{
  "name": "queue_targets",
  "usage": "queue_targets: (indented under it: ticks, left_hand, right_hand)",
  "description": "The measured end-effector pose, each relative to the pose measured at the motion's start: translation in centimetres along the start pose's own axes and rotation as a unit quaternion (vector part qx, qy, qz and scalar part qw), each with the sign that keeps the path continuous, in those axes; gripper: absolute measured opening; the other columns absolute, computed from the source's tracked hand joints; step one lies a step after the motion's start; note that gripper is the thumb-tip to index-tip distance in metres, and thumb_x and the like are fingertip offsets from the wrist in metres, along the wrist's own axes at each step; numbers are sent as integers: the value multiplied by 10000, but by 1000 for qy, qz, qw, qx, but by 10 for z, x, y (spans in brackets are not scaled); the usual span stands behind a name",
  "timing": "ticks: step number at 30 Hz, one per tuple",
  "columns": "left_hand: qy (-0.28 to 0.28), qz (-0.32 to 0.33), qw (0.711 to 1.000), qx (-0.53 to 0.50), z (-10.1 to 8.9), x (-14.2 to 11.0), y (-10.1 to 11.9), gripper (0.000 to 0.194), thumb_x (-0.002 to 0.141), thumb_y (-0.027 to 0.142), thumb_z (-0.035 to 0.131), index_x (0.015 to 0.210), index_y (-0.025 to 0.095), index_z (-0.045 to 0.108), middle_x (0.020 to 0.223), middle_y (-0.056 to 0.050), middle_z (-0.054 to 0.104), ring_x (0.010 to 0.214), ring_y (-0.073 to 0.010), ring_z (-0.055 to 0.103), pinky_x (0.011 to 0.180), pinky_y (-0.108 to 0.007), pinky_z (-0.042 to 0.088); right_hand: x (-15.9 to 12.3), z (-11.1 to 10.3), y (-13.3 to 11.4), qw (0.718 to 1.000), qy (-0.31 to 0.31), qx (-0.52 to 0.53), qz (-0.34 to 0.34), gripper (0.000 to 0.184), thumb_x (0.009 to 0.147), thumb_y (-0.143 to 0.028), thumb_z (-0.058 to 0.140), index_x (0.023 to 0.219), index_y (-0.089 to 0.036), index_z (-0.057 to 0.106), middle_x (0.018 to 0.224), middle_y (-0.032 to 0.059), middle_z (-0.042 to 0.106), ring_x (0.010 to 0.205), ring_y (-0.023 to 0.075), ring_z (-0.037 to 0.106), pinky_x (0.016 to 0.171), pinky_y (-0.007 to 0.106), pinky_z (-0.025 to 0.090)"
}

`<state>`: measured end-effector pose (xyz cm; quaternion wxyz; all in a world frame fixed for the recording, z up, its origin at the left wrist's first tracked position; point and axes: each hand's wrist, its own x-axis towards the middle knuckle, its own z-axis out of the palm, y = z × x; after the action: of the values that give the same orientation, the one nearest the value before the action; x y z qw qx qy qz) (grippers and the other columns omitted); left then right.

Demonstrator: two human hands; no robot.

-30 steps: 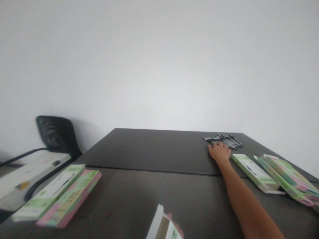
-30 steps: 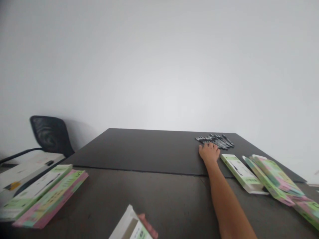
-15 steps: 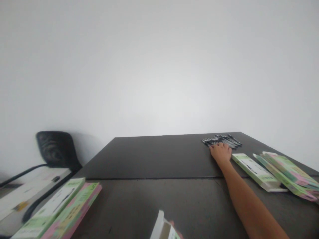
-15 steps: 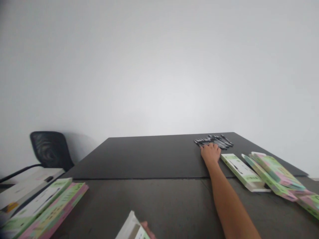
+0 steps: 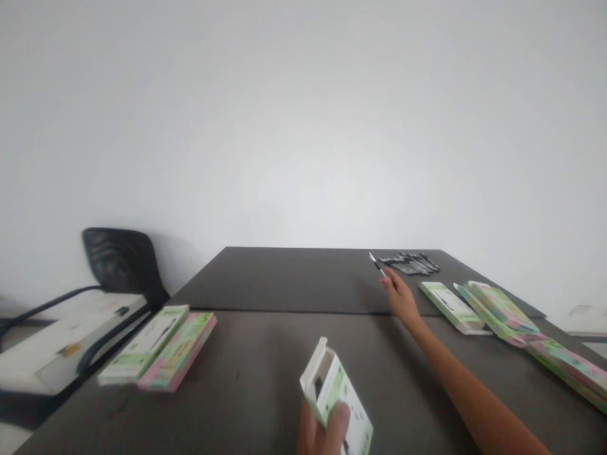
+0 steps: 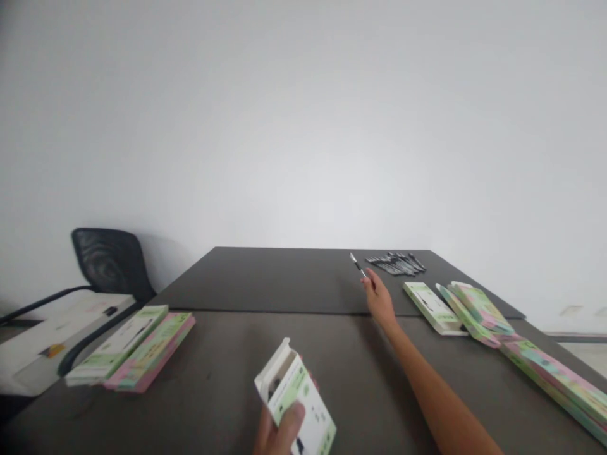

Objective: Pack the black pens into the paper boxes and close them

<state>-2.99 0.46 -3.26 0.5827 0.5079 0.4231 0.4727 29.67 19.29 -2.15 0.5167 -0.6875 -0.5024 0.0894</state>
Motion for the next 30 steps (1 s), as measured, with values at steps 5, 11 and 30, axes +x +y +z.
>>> queue_targets:
  ticks: [5,11,30]
  left_hand:
    - [-27,82,996,-15,4,7,-6,647,876,690,724,1273,182,657,1175,-143,772,1063,-329,746,989,-481,621]
    - [-61,144,988,11,4,12,9,481,901,569,725,1157,165,674,980,-81,750,894,-252,704,888,-412,627]
    - [-132,198,971,11,9,2,27,436,924,291,692,1344,193,625,1097,-79,764,941,-243,718,855,-368,587]
  right_hand:
    - [-78,-17,-47,989,-16,149,-9,669,1002,-688,504,1368,-157,680,1171,137,793,1108,248,733,1078,452,531]
    - [-142,-39,-129,936,5,349,-41,322,1037,-532,631,1252,-295,658,1156,34,814,1140,202,735,1111,427,510]
    - [-216,-60,-172,949,-171,157,-212,176,1044,-343,671,1203,-338,748,1366,41,783,1475,309,589,1234,625,410]
